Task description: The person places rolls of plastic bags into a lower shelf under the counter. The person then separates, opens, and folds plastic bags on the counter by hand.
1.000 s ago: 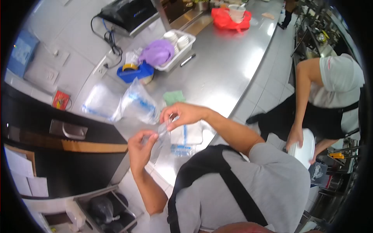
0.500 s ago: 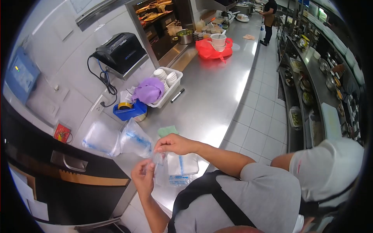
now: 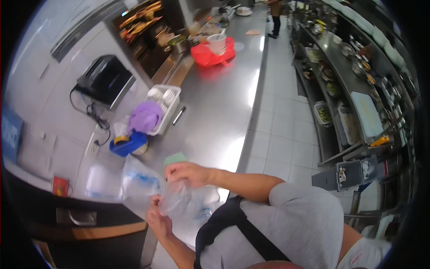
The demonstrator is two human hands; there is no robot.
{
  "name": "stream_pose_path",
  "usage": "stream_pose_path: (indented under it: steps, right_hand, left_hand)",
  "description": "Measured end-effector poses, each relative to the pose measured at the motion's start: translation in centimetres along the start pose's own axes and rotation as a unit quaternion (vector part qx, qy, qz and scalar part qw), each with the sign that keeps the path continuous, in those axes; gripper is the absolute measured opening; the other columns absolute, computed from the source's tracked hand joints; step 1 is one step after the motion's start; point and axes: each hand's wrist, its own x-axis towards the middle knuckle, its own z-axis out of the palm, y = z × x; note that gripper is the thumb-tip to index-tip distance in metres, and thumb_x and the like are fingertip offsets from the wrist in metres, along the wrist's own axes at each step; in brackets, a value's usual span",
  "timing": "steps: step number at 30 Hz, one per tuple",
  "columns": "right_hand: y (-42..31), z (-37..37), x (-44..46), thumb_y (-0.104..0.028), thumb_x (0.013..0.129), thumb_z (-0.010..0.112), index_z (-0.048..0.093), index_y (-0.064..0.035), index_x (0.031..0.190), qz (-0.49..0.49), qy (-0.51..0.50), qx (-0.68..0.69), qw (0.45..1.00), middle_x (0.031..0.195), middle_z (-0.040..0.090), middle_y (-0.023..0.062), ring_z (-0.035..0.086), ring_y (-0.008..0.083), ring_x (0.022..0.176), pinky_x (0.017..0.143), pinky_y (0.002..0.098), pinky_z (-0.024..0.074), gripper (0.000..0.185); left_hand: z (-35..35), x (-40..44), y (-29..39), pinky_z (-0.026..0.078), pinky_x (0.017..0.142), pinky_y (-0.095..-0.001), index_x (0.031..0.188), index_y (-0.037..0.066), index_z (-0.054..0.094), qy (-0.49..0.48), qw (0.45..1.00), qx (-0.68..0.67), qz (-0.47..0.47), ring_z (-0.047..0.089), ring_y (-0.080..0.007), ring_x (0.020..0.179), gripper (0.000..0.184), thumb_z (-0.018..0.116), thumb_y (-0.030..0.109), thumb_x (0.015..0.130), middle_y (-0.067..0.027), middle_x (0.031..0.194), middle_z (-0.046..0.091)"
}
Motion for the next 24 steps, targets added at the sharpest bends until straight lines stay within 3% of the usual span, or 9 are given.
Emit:
stream_pose_path:
  steps: [1, 4, 5, 8, 11, 15, 19, 22, 24]
  right_hand:
    - [0.2, -0.1, -0.2, -0.016, 0.101, 0.062, 0.059, -0.0055, 0.092, 0.030, 0.002, 0.019, 0.999, 0.080, 0.058, 0.0019, 0.055, 0.0109, 0.075, 0.067, 0.0271, 0.0423, 0.014]
    - [0.5, -1.3, -0.8, -0.017, 0.101, 0.065, 0.062, -0.0049, 0.096, 0.106, 0.028, -0.014, 0.994, 0.078, 0.059, 0.0031, 0.055, 0.0110, 0.065, 0.059, 0.0291, 0.0455, 0.013]
    - [0.0, -1.8, -0.7, -0.018, 0.101, 0.065, 0.065, -0.0039, 0.103, 0.123, -0.019, -0.056, 0.991, 0.081, 0.062, 0.0032, 0.058, 0.0110, 0.066, 0.059, 0.0292, 0.0493, 0.015]
    - [-0.8, -2.2, 0.2, -0.017, 0.101, 0.067, 0.069, -0.0008, 0.107, 0.171, -0.061, -0.270, 0.946, 0.094, 0.070, 0.0022, 0.065, 0.0091, 0.077, 0.072, 0.0264, 0.0528, 0.017]
    - [-1.1, -2.4, 1.3, -0.015, 0.101, 0.067, 0.069, -0.0012, 0.105, 0.184, -0.046, -0.294, 0.937, 0.094, 0.070, 0.0014, 0.065, 0.0090, 0.078, 0.075, 0.0263, 0.0521, 0.014]
    - [-1.9, -1.0, 4.6, -0.014, 0.103, 0.064, 0.067, -0.0012, 0.102, 0.074, 0.000, -0.353, 0.932, 0.089, 0.068, 0.0022, 0.065, 0.0119, 0.075, 0.072, 0.0263, 0.0511, 0.013]
    - [-2.8, 0.1, 12.3, -0.020, 0.101, 0.065, 0.068, -0.0021, 0.101, -0.101, 0.068, -0.524, 0.843, 0.088, 0.067, 0.0010, 0.058, 0.0083, 0.078, 0.072, 0.0284, 0.0482, 0.018]
    - [-1.4, -1.0, 17.9, -0.025, 0.097, 0.070, 0.069, 0.0022, 0.099, -0.147, 0.097, -0.577, 0.797, 0.081, 0.068, 0.0068, 0.062, 0.0158, 0.076, 0.070, 0.0366, 0.0501, 0.028]
    - [0.3, -2.8, 20.2, -0.021, 0.097, 0.066, 0.070, 0.0019, 0.100, -0.022, 0.096, -0.587, 0.803, 0.085, 0.068, 0.0041, 0.060, 0.0145, 0.077, 0.072, 0.0355, 0.0499, 0.023]
  left_hand:
    - [0.9, -0.1, 1.7, 0.048, 0.090, -0.0303, 0.099, -0.001, 0.063, 0.035, 0.995, -0.088, -0.019, 0.059, -0.0163, 0.100, 0.025, 0.054, 0.022, 0.107, -0.0103, 0.110, 0.062]
    - [-2.0, -0.3, -0.3, 0.050, 0.087, -0.0292, 0.114, -0.002, 0.065, 0.032, 0.996, -0.038, -0.072, 0.063, -0.0165, 0.098, 0.034, 0.054, 0.028, 0.106, -0.0107, 0.109, 0.069]
    - [-3.0, -0.5, -1.2, 0.050, 0.086, -0.0285, 0.117, -0.002, 0.067, 0.031, 0.995, -0.038, -0.089, 0.064, -0.0160, 0.097, 0.036, 0.055, 0.029, 0.106, -0.0106, 0.108, 0.071]
    - [-2.2, 0.4, 0.3, 0.047, 0.090, -0.0275, 0.106, 0.001, 0.068, 0.042, 0.989, -0.107, -0.097, 0.063, -0.0121, 0.096, 0.018, 0.061, 0.017, 0.105, -0.0060, 0.101, 0.071]
    - [-2.5, 0.4, 1.0, 0.047, 0.089, -0.0292, 0.106, 0.001, 0.068, 0.045, 0.982, -0.121, -0.135, 0.062, -0.0131, 0.092, 0.016, 0.063, 0.016, 0.103, -0.0050, 0.101, 0.071]
    - [-3.0, 2.0, 2.6, 0.047, 0.081, -0.0264, 0.103, 0.000, 0.070, 0.147, 0.982, 0.003, -0.116, 0.061, -0.0111, 0.086, 0.015, 0.065, 0.014, 0.102, -0.0019, 0.096, 0.069]
    - [-1.4, 7.0, 4.7, 0.044, 0.068, -0.0238, 0.098, 0.000, 0.071, 0.262, 0.964, 0.035, -0.012, 0.057, -0.0071, 0.078, 0.015, 0.068, 0.015, 0.099, -0.0009, 0.086, 0.067]
    - [-1.3, 10.1, 4.4, 0.042, 0.059, -0.0242, 0.096, 0.000, 0.071, 0.338, 0.940, 0.035, -0.034, 0.056, -0.0066, 0.071, 0.014, 0.066, 0.013, 0.099, -0.0016, 0.080, 0.064]
    - [-1.9, 10.8, 3.4, 0.040, 0.055, -0.0248, 0.095, -0.001, 0.071, 0.386, 0.919, -0.034, -0.069, 0.056, -0.0078, 0.066, 0.015, 0.064, 0.012, 0.099, -0.0023, 0.077, 0.064]
